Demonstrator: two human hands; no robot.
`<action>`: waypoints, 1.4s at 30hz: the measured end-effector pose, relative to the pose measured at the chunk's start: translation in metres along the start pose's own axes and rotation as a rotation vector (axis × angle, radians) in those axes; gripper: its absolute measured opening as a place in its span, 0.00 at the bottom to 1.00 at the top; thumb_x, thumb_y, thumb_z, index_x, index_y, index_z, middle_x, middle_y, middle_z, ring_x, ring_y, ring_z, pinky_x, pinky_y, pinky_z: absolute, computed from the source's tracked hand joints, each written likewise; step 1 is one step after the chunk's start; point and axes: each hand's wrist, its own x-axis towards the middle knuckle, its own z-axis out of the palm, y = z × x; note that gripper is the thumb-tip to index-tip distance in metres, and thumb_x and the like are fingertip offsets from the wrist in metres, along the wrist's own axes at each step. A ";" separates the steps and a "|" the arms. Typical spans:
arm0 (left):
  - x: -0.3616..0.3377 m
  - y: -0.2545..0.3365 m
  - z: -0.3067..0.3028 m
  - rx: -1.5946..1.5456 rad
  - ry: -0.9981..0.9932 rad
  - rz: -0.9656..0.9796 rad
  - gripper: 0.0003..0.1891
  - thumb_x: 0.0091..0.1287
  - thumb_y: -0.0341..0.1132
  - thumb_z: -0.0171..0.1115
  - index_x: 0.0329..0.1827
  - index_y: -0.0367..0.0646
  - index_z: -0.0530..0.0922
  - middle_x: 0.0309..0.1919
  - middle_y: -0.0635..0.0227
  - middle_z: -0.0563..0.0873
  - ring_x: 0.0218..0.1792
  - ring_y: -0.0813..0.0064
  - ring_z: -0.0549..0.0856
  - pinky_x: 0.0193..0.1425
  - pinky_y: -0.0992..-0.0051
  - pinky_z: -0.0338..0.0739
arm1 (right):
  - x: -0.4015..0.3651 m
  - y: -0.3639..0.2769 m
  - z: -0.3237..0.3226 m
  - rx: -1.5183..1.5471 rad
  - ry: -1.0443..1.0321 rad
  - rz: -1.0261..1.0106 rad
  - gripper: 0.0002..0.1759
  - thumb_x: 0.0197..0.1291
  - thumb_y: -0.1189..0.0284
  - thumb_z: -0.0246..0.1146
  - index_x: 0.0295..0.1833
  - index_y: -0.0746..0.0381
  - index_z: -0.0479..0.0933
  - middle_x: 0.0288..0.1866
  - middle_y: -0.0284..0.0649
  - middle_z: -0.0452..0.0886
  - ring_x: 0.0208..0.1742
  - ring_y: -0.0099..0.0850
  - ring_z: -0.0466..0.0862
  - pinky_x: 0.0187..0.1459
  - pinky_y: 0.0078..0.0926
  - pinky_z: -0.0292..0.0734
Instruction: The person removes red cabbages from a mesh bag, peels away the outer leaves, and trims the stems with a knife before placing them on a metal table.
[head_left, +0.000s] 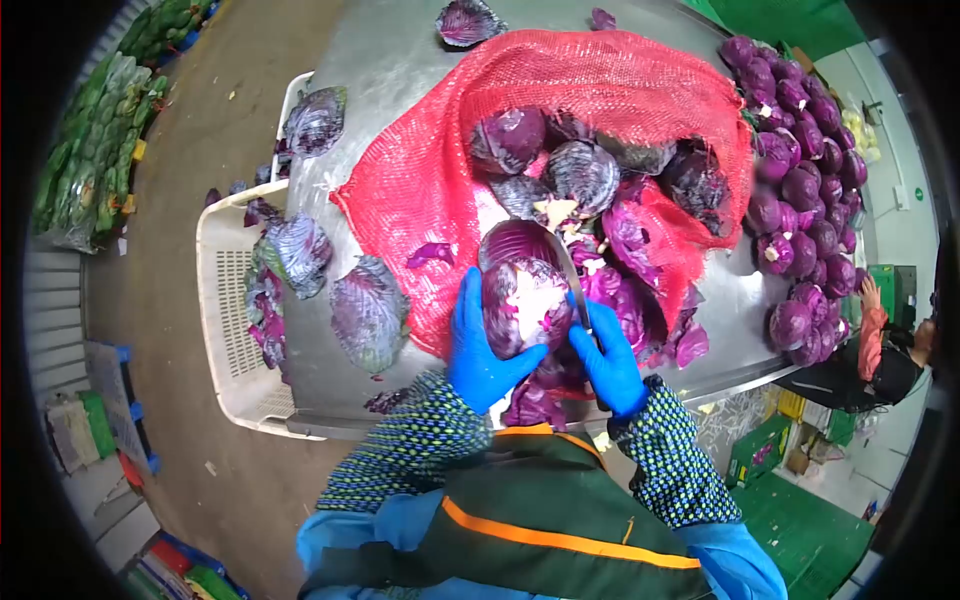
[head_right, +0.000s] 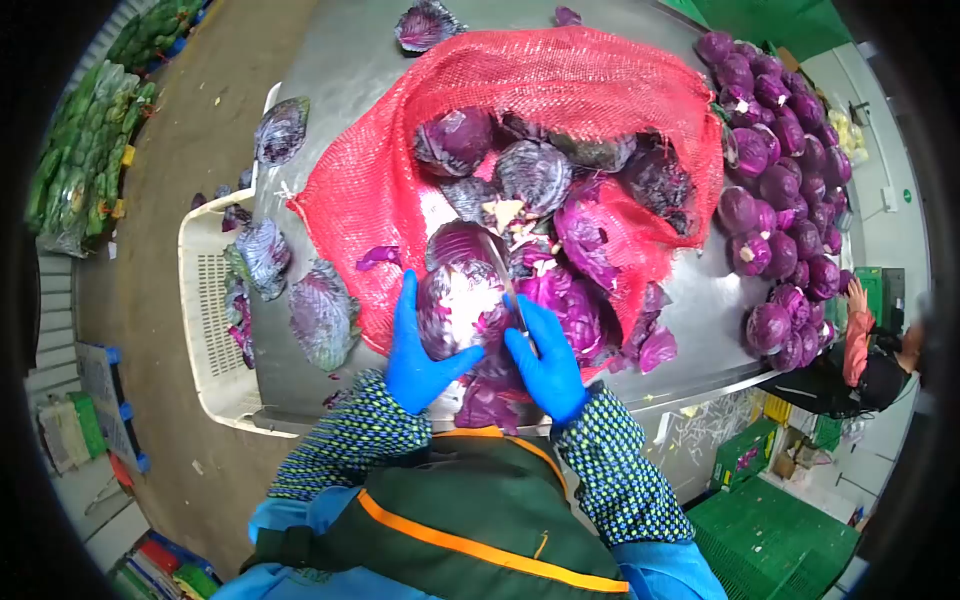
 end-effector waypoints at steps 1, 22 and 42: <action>0.003 0.001 0.000 -0.010 -0.011 0.026 0.60 0.41 0.41 0.80 0.72 0.32 0.44 0.65 0.48 0.57 0.67 0.54 0.60 0.71 0.61 0.56 | -0.005 -0.005 -0.006 0.053 -0.042 0.034 0.26 0.61 0.75 0.60 0.65 0.64 0.67 0.62 0.48 0.70 0.63 0.39 0.70 0.64 0.31 0.64; 0.051 -0.005 -0.006 -0.054 -0.086 -0.172 0.57 0.39 0.47 0.81 0.69 0.33 0.55 0.63 0.48 0.64 0.64 0.57 0.68 0.68 0.62 0.63 | 0.153 -0.008 -0.007 -0.505 -0.432 -0.093 0.24 0.65 0.52 0.52 0.61 0.53 0.73 0.52 0.49 0.77 0.54 0.47 0.77 0.56 0.38 0.71; 0.042 0.006 -0.042 0.289 -0.266 -0.127 0.20 0.63 0.45 0.62 0.53 0.43 0.79 0.32 0.56 0.81 0.32 0.61 0.81 0.39 0.69 0.76 | 0.002 -0.035 0.004 0.361 -0.058 0.337 0.37 0.54 0.70 0.69 0.67 0.65 0.61 0.60 0.43 0.71 0.62 0.30 0.69 0.63 0.29 0.63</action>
